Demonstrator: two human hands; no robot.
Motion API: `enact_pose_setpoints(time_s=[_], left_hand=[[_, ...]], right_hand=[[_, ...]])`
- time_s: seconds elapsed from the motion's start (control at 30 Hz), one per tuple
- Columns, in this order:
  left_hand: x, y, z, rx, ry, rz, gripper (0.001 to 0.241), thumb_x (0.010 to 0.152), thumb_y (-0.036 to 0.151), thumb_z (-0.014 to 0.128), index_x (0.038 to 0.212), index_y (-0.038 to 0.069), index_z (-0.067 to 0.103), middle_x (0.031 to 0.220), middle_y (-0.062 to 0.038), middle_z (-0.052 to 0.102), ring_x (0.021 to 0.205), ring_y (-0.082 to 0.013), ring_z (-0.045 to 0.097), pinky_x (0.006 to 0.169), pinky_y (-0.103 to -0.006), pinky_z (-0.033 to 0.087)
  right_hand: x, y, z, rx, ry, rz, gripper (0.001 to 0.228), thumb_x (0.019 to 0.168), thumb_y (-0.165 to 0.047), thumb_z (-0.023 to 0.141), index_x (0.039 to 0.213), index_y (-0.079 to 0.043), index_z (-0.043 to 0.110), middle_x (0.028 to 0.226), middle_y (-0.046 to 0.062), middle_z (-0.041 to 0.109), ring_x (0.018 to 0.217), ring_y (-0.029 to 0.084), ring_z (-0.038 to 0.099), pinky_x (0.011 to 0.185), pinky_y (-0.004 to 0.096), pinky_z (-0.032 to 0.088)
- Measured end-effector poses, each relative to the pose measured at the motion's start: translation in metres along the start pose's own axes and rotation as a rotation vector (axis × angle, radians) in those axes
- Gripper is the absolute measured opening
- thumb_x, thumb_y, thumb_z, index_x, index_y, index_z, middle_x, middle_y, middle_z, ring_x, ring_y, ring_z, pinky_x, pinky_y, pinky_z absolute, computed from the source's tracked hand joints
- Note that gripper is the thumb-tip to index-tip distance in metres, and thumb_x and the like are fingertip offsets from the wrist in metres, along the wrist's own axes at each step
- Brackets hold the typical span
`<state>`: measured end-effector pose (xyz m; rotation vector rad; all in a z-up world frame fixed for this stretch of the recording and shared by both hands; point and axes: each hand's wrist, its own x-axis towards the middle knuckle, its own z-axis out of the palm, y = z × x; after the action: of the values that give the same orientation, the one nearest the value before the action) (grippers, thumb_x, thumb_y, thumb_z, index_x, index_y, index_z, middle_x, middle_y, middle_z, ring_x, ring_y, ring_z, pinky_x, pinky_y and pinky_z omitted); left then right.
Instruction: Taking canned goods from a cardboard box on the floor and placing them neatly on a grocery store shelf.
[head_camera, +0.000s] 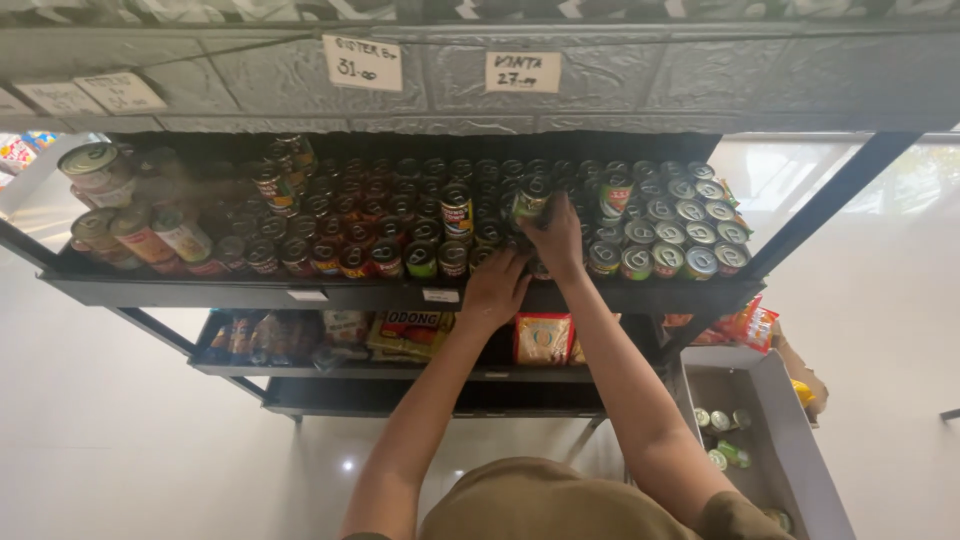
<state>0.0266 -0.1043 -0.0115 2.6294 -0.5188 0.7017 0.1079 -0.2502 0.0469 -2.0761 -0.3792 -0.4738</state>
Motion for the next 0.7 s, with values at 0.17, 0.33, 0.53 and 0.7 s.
enact_pose_setpoints(time_s=[0.17, 0.33, 0.53, 0.7], left_hand=[[-0.004, 0.012, -0.027, -0.093, 0.087, 0.057, 0.037, 0.098, 0.021, 0.06, 0.131, 0.004, 0.058, 0.13, -0.016, 0.06, 0.123, -0.0354, 0.058, 0.104, -0.0461, 0.049], [-0.002, 0.005, -0.012, -0.018, 0.072, 0.065, 0.04, 0.094, 0.021, 0.062, 0.129, 0.002, 0.057, 0.126, -0.017, 0.059, 0.119, -0.0346, 0.057, 0.102, -0.0464, 0.047], [-0.004, 0.006, -0.014, -0.015, 0.088, 0.093, 0.042, 0.098, 0.02, 0.06, 0.135, 0.002, 0.055, 0.132, -0.016, 0.057, 0.128, -0.0326, 0.055, 0.11, -0.0441, 0.046], [-0.005, 0.009, -0.01, -0.036, 0.197, 0.09, 0.043, 0.096, 0.017, 0.06, 0.136, 0.003, 0.056, 0.133, -0.017, 0.057, 0.13, -0.0339, 0.054, 0.11, -0.0449, 0.045]], right_hand=[[0.007, 0.042, 0.037, -0.224, 0.115, -0.131, 0.093, 0.084, -0.032, 0.086, 0.148, 0.013, 0.035, 0.139, 0.037, 0.051, 0.127, 0.051, 0.051, 0.103, 0.051, 0.044], [0.001, -0.002, 0.024, -0.189, 0.068, -0.079, 0.092, 0.081, -0.026, 0.086, 0.148, 0.013, 0.036, 0.134, 0.036, 0.055, 0.124, 0.051, 0.055, 0.102, 0.05, 0.047], [0.005, -0.016, 0.004, -0.124, -0.048, -0.037, 0.079, 0.079, -0.022, 0.085, 0.14, 0.007, 0.045, 0.125, 0.031, 0.063, 0.117, 0.047, 0.062, 0.094, 0.048, 0.051], [0.004, -0.036, -0.003, -0.094, -0.053, -0.077, 0.063, 0.077, -0.02, 0.085, 0.127, 0.002, 0.052, 0.117, 0.027, 0.067, 0.113, 0.045, 0.064, 0.088, 0.05, 0.052]])
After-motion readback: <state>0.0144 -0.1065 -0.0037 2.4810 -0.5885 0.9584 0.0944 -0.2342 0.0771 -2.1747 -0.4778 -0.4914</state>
